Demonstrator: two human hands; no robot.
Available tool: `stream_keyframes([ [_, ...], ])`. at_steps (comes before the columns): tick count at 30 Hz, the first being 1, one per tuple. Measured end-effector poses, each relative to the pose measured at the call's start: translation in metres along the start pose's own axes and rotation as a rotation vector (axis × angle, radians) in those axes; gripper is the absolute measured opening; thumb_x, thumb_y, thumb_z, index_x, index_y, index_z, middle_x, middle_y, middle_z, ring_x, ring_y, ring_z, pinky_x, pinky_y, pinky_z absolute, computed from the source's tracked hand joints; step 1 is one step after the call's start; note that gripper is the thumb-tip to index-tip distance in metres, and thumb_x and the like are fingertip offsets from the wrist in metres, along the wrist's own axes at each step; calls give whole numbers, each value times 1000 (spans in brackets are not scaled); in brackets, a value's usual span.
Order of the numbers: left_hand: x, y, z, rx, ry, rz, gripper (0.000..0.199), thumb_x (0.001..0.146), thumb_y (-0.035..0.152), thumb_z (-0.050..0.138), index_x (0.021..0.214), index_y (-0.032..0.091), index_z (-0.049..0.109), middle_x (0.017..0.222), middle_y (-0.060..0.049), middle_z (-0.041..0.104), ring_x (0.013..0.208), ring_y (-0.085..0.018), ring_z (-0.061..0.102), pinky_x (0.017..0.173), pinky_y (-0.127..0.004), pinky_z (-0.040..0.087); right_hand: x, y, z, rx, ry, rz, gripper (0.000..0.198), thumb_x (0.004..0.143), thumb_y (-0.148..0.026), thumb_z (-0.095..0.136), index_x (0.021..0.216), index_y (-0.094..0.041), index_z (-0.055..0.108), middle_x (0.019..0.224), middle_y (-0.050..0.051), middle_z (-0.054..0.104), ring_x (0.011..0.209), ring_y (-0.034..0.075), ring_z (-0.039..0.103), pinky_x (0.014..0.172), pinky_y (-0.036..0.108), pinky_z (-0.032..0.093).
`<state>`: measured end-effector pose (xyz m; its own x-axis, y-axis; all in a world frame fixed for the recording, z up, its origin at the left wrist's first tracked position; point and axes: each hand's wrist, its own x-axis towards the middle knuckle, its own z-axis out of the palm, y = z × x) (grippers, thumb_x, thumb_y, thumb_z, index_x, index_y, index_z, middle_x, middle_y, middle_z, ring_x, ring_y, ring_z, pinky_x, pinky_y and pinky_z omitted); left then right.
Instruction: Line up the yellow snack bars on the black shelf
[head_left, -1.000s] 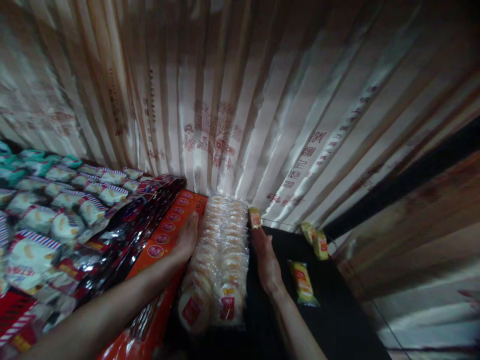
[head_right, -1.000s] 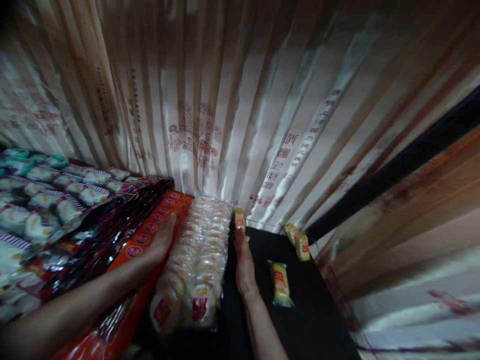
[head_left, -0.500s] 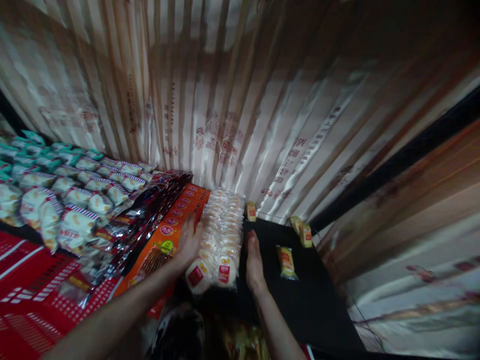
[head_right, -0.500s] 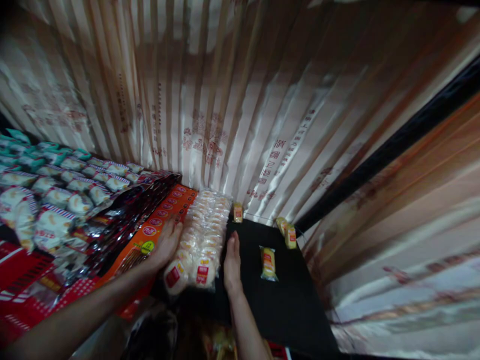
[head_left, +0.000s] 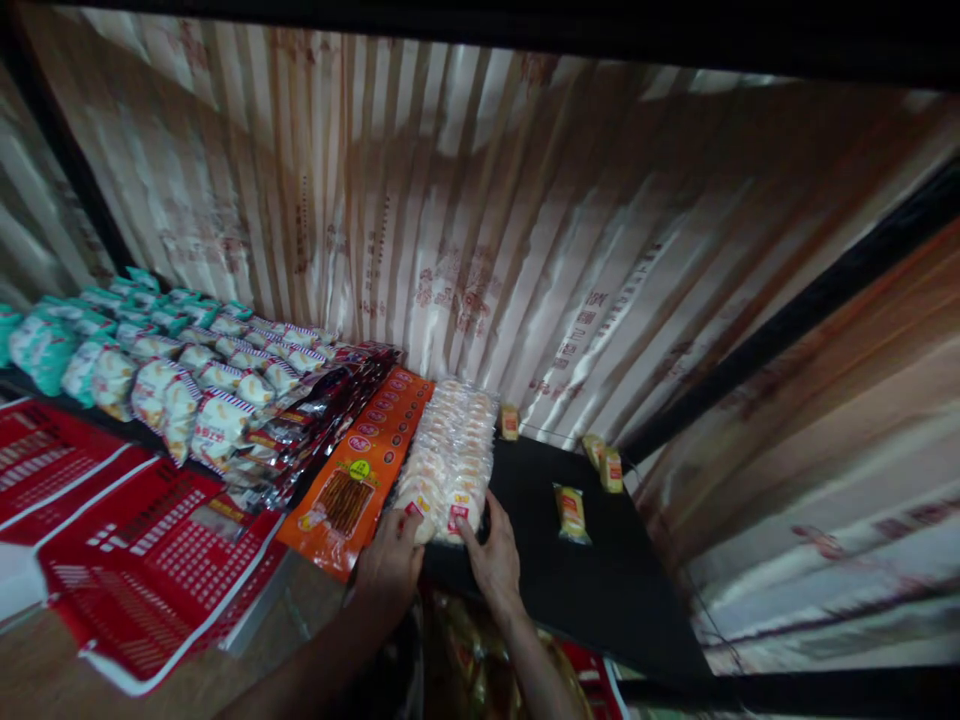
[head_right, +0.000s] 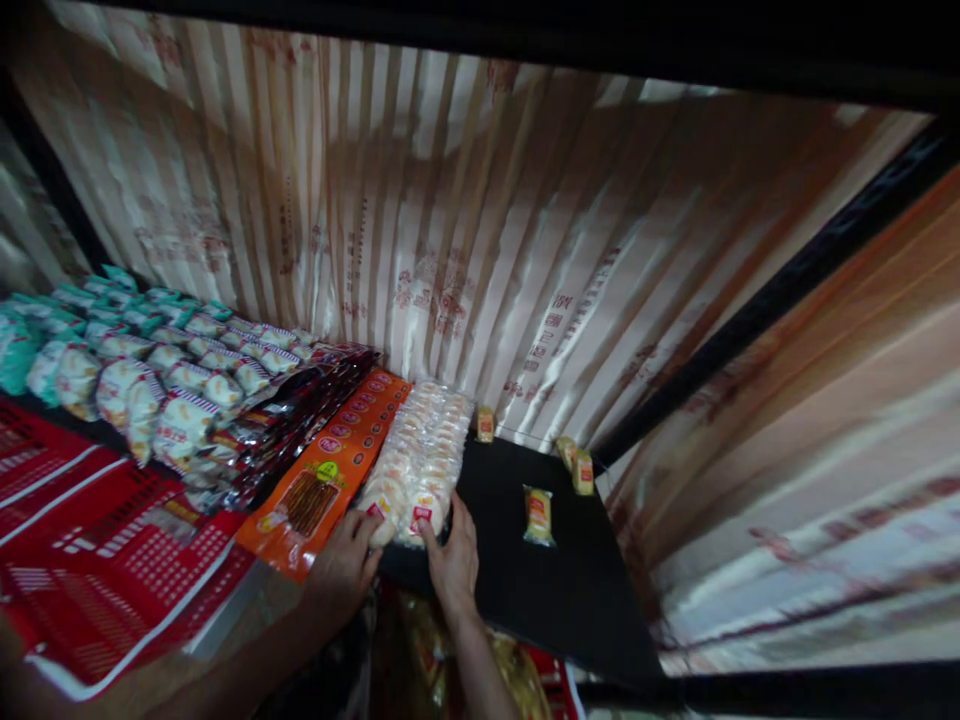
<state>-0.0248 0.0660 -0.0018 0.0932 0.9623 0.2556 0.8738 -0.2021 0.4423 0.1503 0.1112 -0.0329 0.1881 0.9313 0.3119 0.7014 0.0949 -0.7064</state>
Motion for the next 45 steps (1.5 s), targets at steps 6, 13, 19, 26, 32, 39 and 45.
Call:
stream_keyframes([
  [6,11,14,-12,71,-9,-68,25,83,17,44,106,17,54,109,-10,57,101,-22,56,82,-32,49,-3,-5,2,-97,21,-38,68,78,-56,45,127,-10,43,125,16,52,116,27,47,98,41,37],
  [13,12,11,1,114,143,-100,33,82,27,50,111,11,50,120,-15,49,113,-26,47,91,-38,44,-5,-6,0,-85,-5,-33,65,81,-54,41,128,-10,42,127,15,50,119,26,44,100,40,35],
  [19,17,12,7,76,163,-136,41,82,36,50,114,10,46,107,-12,52,104,-25,50,85,-36,46,-6,-6,1,-38,15,-31,61,80,-50,42,126,-11,43,126,15,50,118,27,44,101,44,33],
  [26,13,13,4,69,260,-74,40,85,36,45,116,10,48,118,-17,50,111,-28,47,89,-40,44,-6,-7,1,3,84,-27,54,77,-46,47,118,-12,47,117,15,54,111,27,48,97,43,37],
  [32,12,9,5,-8,179,-151,59,80,39,51,129,10,36,132,-20,40,120,-30,42,93,-42,42,-6,-6,2,1,83,-24,52,74,-46,51,115,-13,48,115,14,55,107,27,50,94,42,39],
  [39,14,1,14,-29,184,-115,60,82,36,49,132,9,29,131,-20,42,121,-28,42,96,-41,40,-6,-5,2,48,108,-28,50,74,-44,52,115,-15,47,114,13,54,106,26,49,93,42,40],
  [45,17,-4,16,-18,165,-84,57,82,35,49,130,8,32,127,-20,44,118,-28,44,96,-42,40,-7,-5,2,45,113,-23,46,74,-45,51,109,-15,51,106,12,57,98,25,53,84,39,45],
])
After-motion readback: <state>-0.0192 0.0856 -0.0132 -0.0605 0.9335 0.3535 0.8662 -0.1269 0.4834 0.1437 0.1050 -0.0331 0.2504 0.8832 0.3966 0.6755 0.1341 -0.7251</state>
